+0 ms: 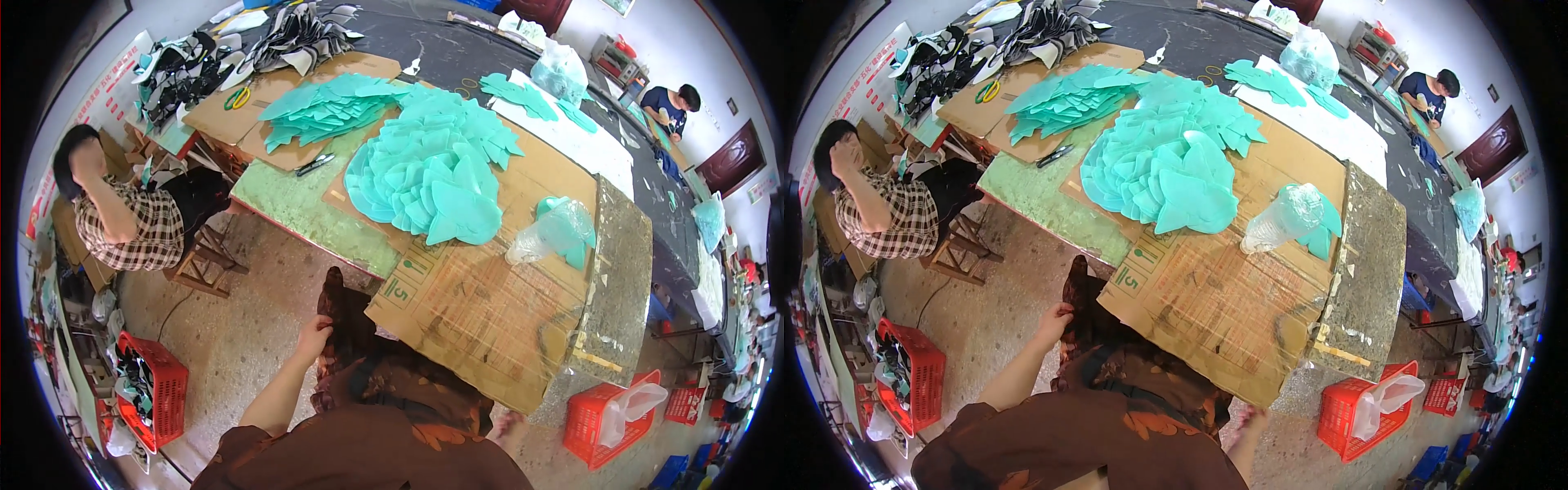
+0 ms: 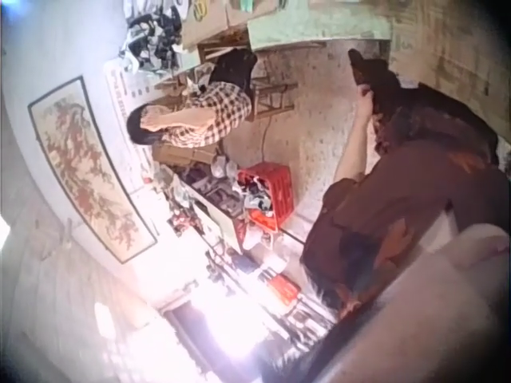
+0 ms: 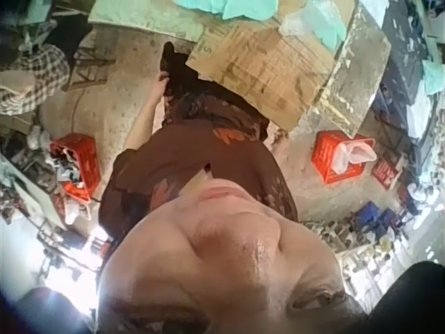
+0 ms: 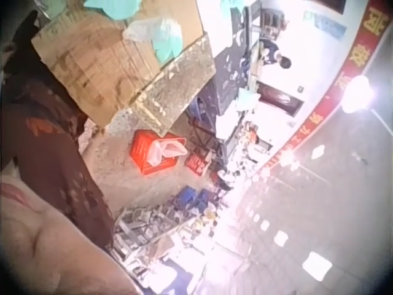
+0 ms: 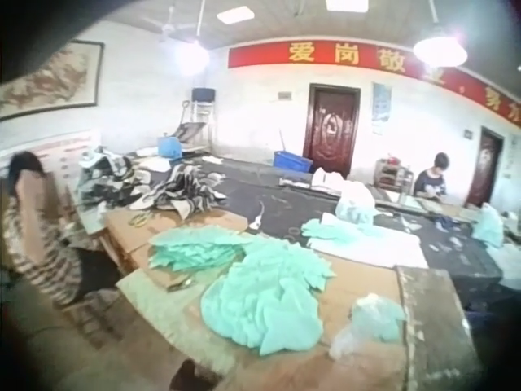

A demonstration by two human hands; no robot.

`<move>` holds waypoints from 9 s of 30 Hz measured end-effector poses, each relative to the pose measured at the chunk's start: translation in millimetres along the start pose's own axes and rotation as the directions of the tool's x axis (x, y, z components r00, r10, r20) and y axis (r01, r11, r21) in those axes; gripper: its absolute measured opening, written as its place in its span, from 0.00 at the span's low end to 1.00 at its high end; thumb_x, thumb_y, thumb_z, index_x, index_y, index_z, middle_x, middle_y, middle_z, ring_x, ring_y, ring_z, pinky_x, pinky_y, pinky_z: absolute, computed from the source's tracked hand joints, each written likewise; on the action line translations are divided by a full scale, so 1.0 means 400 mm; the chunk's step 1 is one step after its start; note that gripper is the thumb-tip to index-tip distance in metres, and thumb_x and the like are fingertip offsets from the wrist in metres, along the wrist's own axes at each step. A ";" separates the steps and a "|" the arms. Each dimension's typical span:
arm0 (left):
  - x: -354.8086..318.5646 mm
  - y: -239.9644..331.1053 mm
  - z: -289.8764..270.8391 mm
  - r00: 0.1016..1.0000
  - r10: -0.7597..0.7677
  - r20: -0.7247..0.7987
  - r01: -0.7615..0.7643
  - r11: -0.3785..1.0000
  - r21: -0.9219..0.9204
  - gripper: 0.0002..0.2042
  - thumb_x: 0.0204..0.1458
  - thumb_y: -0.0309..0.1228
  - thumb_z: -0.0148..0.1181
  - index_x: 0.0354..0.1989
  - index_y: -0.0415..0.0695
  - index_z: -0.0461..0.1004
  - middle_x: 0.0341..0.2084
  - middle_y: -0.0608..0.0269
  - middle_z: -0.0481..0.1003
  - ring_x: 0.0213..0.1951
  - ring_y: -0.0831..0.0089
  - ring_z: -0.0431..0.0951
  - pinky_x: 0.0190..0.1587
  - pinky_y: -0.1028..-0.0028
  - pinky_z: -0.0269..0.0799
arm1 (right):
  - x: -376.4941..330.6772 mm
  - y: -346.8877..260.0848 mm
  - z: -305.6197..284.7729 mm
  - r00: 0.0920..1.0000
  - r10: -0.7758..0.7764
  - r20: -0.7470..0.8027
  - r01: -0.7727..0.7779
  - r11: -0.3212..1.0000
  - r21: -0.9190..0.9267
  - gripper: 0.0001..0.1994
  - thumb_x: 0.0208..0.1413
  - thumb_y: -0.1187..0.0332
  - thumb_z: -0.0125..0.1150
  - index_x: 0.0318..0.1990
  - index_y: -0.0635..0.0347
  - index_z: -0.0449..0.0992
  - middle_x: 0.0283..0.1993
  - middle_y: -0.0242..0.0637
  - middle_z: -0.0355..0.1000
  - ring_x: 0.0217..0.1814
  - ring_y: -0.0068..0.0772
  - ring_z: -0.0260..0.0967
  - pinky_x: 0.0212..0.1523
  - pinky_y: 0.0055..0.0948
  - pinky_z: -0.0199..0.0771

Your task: The recorder applies adhesive from a plastic bottle to the edges of green shoe upper components and folds the edges to finish them.

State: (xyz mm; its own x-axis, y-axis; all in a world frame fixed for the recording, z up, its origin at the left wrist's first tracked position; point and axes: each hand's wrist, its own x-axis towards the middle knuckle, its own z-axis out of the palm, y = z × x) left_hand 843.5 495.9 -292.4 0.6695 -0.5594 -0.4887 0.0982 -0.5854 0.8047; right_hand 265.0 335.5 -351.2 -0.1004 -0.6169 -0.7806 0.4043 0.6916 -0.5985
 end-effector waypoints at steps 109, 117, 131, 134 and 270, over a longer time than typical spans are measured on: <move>-0.301 0.666 0.085 0.705 0.418 0.573 -0.332 0.909 -0.253 0.07 0.51 0.22 0.57 0.38 0.36 0.79 0.34 0.62 0.79 0.41 0.75 0.77 0.46 0.76 0.70 | -0.553 -0.364 0.874 0.194 0.191 0.962 0.852 0.453 -0.262 0.19 0.56 0.70 0.55 0.56 0.58 0.70 0.48 0.40 0.73 0.48 0.30 0.72 0.48 0.29 0.70; -0.308 0.517 -0.046 0.891 0.355 0.285 -0.078 0.736 -0.672 0.09 0.56 0.23 0.54 0.44 0.37 0.73 0.36 0.59 0.76 0.40 0.70 0.77 0.48 0.71 0.72 | -0.510 -0.729 1.023 0.321 -0.618 0.718 0.882 0.472 0.012 0.35 0.54 0.75 0.53 0.69 0.63 0.46 0.32 0.35 0.74 0.31 0.19 0.66 0.37 0.21 0.69; -0.248 0.395 -0.112 0.987 0.137 0.084 0.016 0.438 -0.899 0.09 0.57 0.24 0.51 0.45 0.41 0.71 0.31 0.64 0.75 0.35 0.72 0.76 0.46 0.68 0.74 | -0.462 -0.596 0.981 0.496 -0.539 0.681 0.786 0.612 -0.087 0.26 0.55 0.76 0.49 0.64 0.62 0.58 0.28 0.30 0.66 0.26 0.15 0.59 0.30 0.18 0.66; -0.227 0.393 -0.097 0.985 0.131 0.109 0.046 0.411 -0.911 0.10 0.56 0.24 0.52 0.47 0.42 0.71 0.31 0.64 0.75 0.35 0.72 0.76 0.46 0.67 0.74 | -0.428 -0.504 0.921 0.569 -0.457 0.683 0.729 0.665 -0.162 0.22 0.55 0.76 0.49 0.59 0.63 0.64 0.28 0.29 0.65 0.26 0.15 0.58 0.30 0.17 0.65; -0.060 0.447 -0.055 0.773 0.634 0.011 0.122 -0.131 -0.984 0.07 0.52 0.31 0.54 0.27 0.47 0.63 0.26 0.67 0.61 0.29 0.74 0.62 0.34 0.74 0.59 | -0.019 -0.639 0.468 0.531 -0.562 0.634 0.154 0.800 0.580 0.27 0.58 0.69 0.56 0.61 0.71 0.56 0.63 0.49 0.58 0.64 0.45 0.54 0.65 0.42 0.51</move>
State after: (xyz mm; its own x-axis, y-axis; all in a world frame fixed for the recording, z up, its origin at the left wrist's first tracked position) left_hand 861.4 417.6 -129.5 0.5720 -0.8101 0.1285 0.7929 0.5862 0.1663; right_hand 332.8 93.1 -158.5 0.2953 -0.9547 0.0359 0.8354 0.2398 -0.4946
